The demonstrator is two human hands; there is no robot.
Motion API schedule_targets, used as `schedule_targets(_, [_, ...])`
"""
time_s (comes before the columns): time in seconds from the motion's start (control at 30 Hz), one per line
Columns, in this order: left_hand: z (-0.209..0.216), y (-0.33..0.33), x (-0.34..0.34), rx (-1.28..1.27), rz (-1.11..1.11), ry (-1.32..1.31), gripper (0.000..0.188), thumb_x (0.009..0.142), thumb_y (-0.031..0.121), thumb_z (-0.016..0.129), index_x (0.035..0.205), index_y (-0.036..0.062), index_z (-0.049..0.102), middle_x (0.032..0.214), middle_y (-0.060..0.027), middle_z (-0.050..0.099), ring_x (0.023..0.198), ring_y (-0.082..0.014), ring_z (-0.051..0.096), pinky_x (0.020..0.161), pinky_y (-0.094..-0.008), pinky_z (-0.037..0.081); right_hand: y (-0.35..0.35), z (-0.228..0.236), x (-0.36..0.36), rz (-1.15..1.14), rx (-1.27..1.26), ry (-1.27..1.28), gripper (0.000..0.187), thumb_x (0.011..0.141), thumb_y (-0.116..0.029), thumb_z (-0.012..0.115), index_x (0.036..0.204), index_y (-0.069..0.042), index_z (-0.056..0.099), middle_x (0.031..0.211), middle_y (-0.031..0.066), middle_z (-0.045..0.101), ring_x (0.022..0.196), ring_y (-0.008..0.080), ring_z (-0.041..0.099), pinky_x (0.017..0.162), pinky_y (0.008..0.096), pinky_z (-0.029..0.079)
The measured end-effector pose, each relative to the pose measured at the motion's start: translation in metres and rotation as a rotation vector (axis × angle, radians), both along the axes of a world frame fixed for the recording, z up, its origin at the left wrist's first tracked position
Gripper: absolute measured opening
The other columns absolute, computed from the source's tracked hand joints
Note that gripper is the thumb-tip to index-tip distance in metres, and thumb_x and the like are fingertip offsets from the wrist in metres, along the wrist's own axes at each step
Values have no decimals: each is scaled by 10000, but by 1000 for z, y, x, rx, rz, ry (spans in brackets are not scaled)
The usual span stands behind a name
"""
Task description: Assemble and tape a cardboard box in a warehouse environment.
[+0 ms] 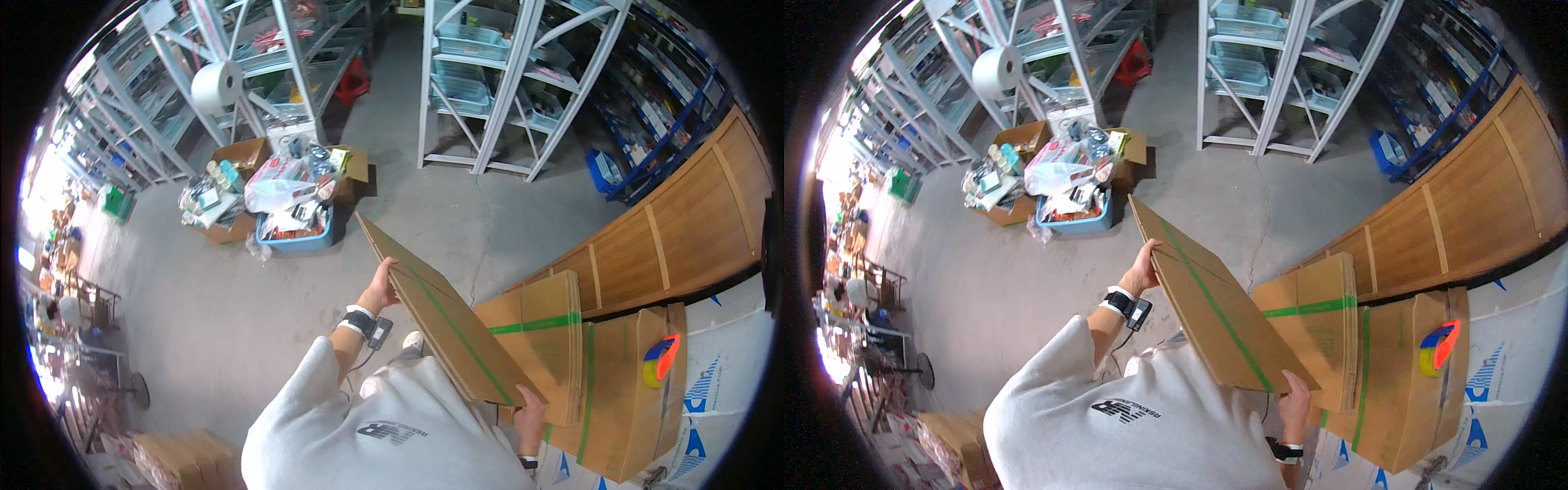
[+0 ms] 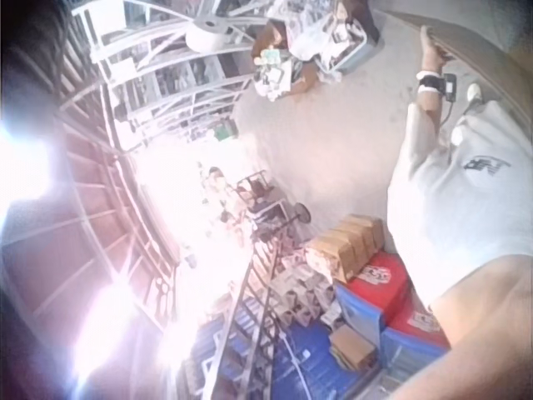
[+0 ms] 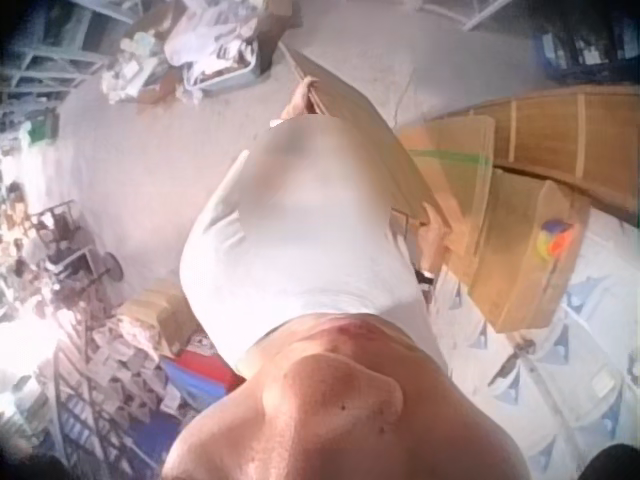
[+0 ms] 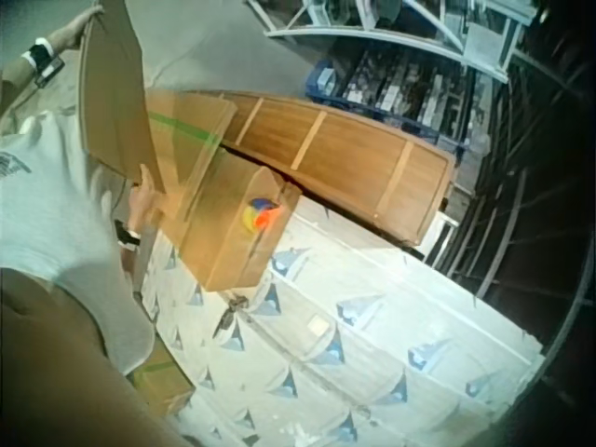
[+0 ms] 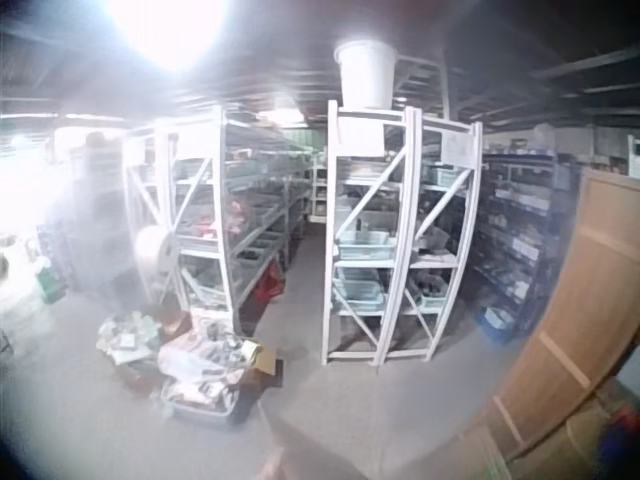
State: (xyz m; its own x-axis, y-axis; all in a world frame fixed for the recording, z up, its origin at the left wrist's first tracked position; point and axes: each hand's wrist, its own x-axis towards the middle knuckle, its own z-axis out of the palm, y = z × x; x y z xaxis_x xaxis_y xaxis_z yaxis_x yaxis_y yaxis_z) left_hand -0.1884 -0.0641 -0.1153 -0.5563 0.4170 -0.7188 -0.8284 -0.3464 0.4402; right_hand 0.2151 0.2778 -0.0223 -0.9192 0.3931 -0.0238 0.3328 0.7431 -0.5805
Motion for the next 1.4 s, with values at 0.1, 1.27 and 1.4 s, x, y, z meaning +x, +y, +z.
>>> schedule_targets(0.1, [-16,-13,41,-110,92,90,433,906,331,579,1195,15,645,1112,-166,686,1038,-338,680,896,-556,563,-7,-12,24,83,-91,59,568,706,117,492,1215,-35,695,1250,195,691,1217,374,622,1079,432,469])
schedule_targets(1.27, [16,-174,360,-543,388,218,770,962,217,745,1517,-141,350,1150,-179,701,978,-220,710,789,-323,611,-225,-3,-8,1097,-83,-183,336,943,-205,634,1233,-37,656,892,235,726,790,421,705,708,510,572])
schedule_targets(1.4, [3,-184,378,-472,380,168,757,965,213,742,1524,-127,362,1114,-138,702,963,-191,690,734,-298,574,-228,-7,-3,1078,-159,-130,327,930,-198,664,1224,-57,680,893,219,727,799,409,707,700,501,571])
